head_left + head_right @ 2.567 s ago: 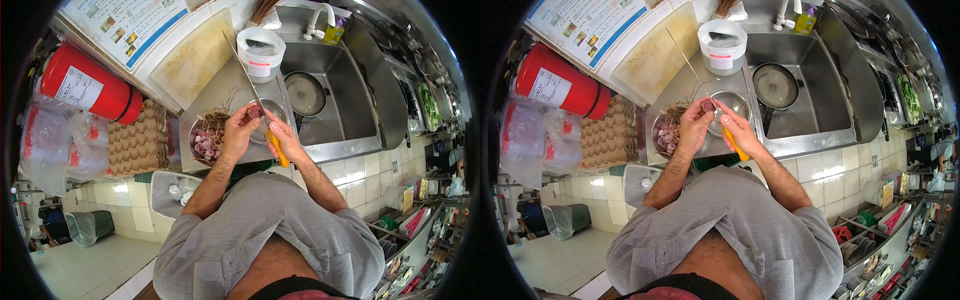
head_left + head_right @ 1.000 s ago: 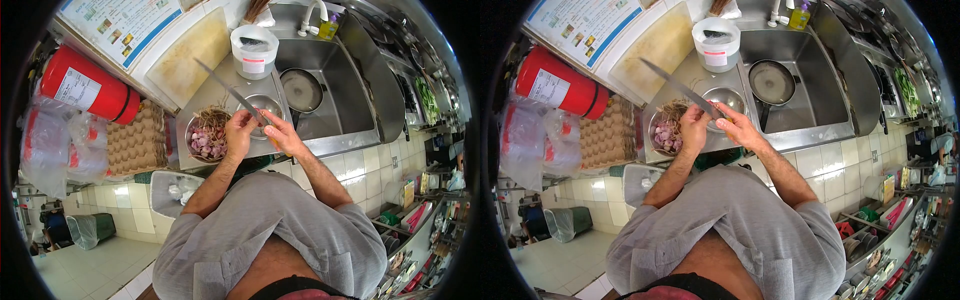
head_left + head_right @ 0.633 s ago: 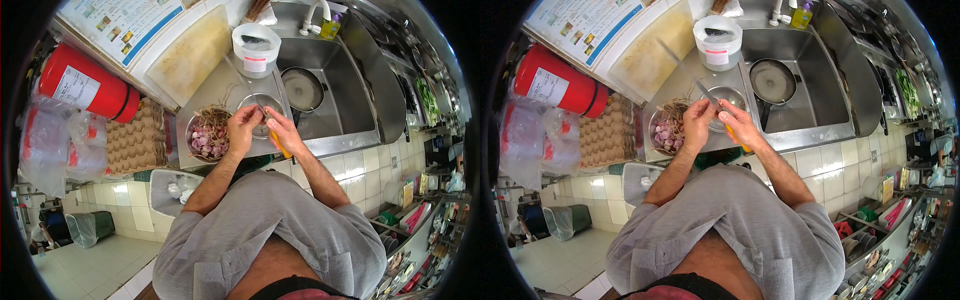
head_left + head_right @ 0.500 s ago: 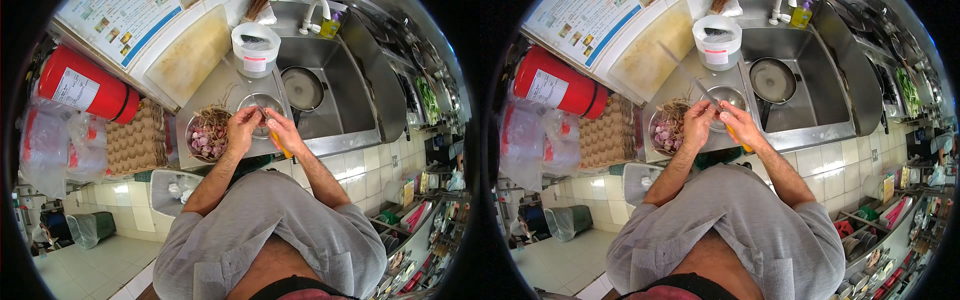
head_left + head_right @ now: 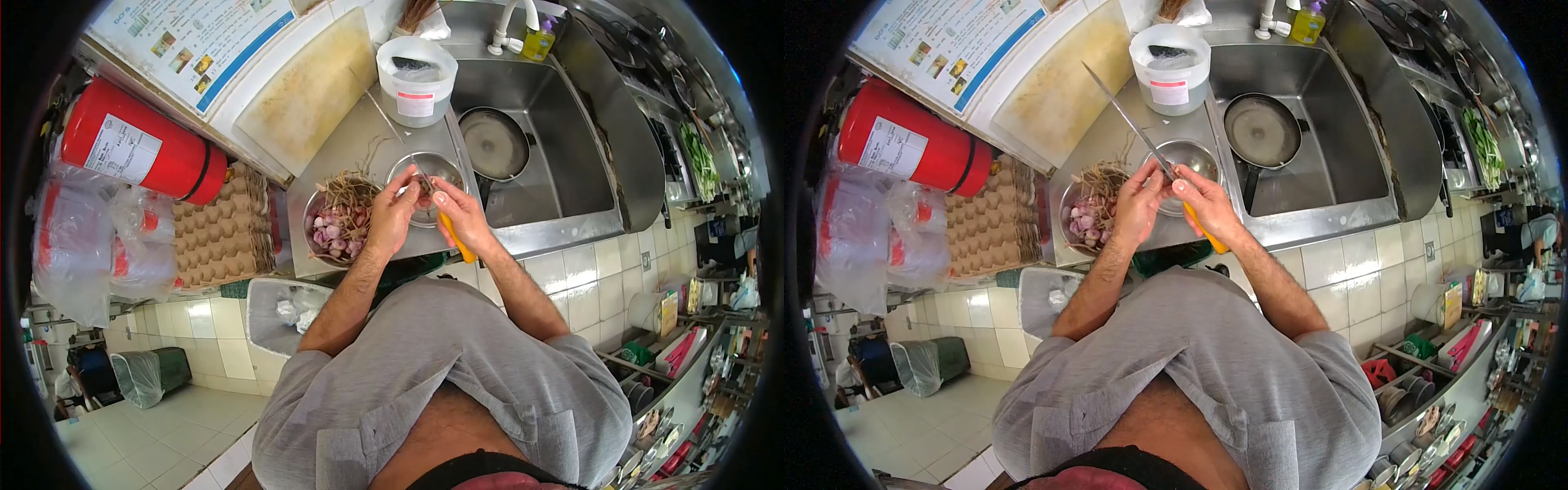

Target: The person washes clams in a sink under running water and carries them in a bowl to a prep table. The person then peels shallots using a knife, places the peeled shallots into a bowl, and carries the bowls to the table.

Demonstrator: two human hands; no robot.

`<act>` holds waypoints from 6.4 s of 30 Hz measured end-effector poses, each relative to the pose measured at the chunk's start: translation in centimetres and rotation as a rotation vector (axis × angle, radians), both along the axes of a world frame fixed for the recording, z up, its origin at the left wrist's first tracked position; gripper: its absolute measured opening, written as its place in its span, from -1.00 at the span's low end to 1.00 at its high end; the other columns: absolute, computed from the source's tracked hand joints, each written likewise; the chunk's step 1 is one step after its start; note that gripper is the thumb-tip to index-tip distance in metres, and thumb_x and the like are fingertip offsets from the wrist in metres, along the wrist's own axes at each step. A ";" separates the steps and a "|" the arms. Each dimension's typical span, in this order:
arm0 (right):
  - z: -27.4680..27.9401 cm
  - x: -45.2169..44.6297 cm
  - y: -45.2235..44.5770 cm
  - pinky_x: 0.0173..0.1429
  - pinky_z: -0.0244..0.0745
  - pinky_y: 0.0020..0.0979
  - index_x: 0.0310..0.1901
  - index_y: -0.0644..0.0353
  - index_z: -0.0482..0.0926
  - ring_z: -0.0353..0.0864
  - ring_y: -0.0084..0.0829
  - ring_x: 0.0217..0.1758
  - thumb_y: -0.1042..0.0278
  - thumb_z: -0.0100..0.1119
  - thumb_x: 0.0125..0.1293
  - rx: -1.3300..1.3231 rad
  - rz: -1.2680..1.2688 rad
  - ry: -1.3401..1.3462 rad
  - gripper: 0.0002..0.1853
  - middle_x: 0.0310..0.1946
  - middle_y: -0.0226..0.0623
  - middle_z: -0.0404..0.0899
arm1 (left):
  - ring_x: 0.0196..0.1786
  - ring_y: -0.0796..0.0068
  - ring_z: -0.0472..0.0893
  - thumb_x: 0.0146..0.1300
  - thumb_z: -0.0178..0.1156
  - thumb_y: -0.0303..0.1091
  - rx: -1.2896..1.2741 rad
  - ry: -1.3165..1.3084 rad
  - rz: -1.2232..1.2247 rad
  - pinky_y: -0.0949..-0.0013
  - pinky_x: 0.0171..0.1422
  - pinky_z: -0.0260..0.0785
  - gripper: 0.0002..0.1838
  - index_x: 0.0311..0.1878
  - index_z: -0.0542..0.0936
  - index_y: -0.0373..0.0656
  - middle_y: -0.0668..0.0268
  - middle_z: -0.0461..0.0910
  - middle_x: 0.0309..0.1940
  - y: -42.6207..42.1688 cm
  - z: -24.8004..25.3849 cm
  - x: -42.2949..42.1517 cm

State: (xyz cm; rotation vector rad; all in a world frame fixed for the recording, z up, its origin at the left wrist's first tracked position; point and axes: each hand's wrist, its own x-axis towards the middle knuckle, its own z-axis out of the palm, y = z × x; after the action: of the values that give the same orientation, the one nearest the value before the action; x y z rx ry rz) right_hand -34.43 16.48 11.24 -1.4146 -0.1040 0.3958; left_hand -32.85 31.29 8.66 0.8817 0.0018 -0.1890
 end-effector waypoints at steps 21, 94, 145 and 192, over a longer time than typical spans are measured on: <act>-0.6 0.9 -1.7 -0.75 0.16 -0.55 0.28 0.21 0.19 0.25 -0.65 -0.76 -0.01 -0.02 0.32 -0.070 -0.085 0.099 -0.39 -0.69 -0.48 0.31 | -0.18 0.46 0.55 0.25 0.10 -0.44 -0.131 0.018 -0.056 0.40 -0.05 0.43 -0.76 -0.02 0.46 -0.26 0.27 0.54 -0.18 0.9 0.2 -0.7; 1.4 -0.4 -2.6 -0.22 0.40 -0.35 0.28 0.04 0.24 0.48 -0.41 -0.46 -0.18 -0.01 0.25 -0.564 0.204 -0.330 -0.34 -0.64 -0.20 0.43 | -0.28 0.58 0.52 0.11 0.16 -0.51 0.289 -0.026 -0.057 0.50 -0.19 0.36 -0.78 -0.14 0.53 -0.32 0.29 0.57 -0.29 1.6 -0.1 -0.2; 2.0 -0.5 -0.8 -0.65 0.16 -0.61 0.34 0.01 0.11 0.16 -0.73 -0.72 0.04 -0.01 0.33 -0.270 0.222 -0.142 -0.39 -0.61 -0.55 0.31 | -0.14 0.51 0.53 0.10 0.22 -0.55 -0.132 -0.050 0.001 0.35 -0.05 0.41 -0.71 -0.07 0.50 -0.20 0.34 0.54 -0.20 1.6 -2.6 0.2; -2.2 1.3 -8.9 -0.42 0.35 -0.44 0.26 -0.11 0.28 0.40 -0.51 -0.58 -0.06 0.02 0.27 -0.297 0.116 -0.591 -0.45 -0.55 -0.31 0.49 | -0.07 0.38 0.52 0.21 0.08 -0.56 0.128 -0.012 0.053 0.39 0.00 0.40 -0.68 0.05 0.40 -0.39 0.15 0.49 -0.08 -5.5 -1.9 -0.1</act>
State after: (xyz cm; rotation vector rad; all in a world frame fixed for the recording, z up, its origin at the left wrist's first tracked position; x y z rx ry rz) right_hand -33.09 7.56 9.04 -1.7905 -0.6309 0.0759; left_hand -32.92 25.83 6.78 1.0092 0.0264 -0.1350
